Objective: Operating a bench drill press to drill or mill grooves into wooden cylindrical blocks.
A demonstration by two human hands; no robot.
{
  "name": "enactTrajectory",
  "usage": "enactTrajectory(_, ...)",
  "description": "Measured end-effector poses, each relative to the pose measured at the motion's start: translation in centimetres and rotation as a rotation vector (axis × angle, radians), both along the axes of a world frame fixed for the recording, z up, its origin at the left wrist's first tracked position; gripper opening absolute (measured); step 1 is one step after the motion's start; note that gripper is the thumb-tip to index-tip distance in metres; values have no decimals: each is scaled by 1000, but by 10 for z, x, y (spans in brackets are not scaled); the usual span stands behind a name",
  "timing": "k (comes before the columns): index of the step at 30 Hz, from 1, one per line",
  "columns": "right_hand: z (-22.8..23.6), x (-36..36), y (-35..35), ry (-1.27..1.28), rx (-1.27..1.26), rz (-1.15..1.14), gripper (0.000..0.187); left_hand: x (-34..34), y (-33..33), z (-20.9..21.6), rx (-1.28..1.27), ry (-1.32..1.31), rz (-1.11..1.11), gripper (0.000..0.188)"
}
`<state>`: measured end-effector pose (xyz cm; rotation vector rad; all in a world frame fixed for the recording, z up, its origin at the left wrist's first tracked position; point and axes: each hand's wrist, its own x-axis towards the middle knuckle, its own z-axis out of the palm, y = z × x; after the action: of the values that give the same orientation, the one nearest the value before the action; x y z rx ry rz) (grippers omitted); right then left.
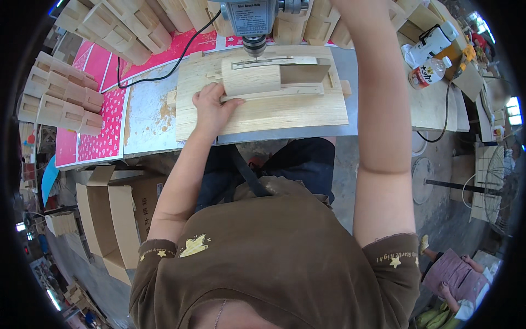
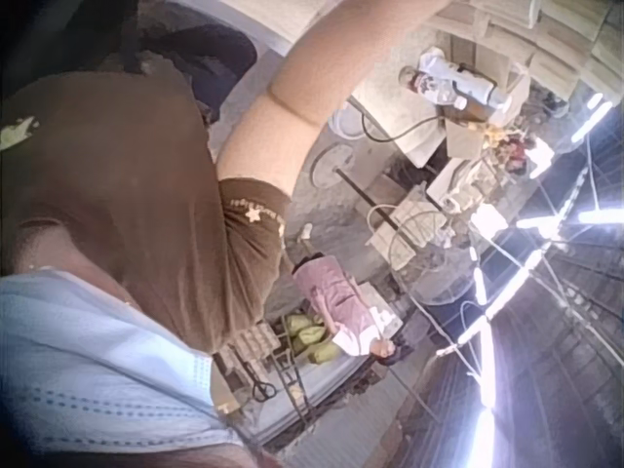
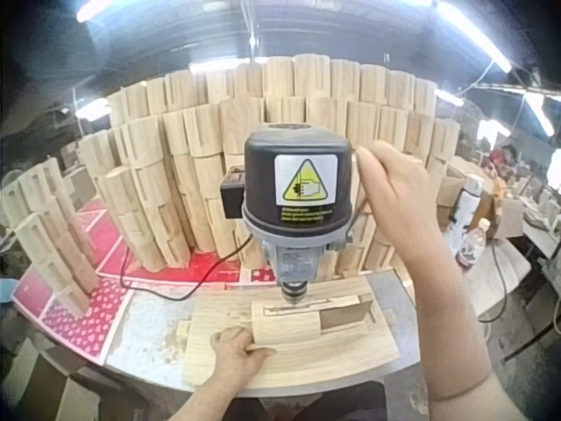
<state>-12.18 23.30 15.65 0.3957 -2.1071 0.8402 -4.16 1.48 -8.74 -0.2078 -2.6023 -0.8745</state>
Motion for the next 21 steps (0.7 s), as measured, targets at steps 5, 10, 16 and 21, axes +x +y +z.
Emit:
enactTrajectory(5,5,-48,2,-13,143,-15,42,-4,29,0,35,27,14,59)
enactTrajectory(10,9,5,-4,64,128,-11,42,-5,28,-2,34,30,2,60)
enactTrajectory(16,-50,61,18,-106,33,71,18,0,22,-1,20,25,25,59)
enactTrajectory(21,-107,74,13,21,-113,165,7,-3,28,0,51,13,8,49)
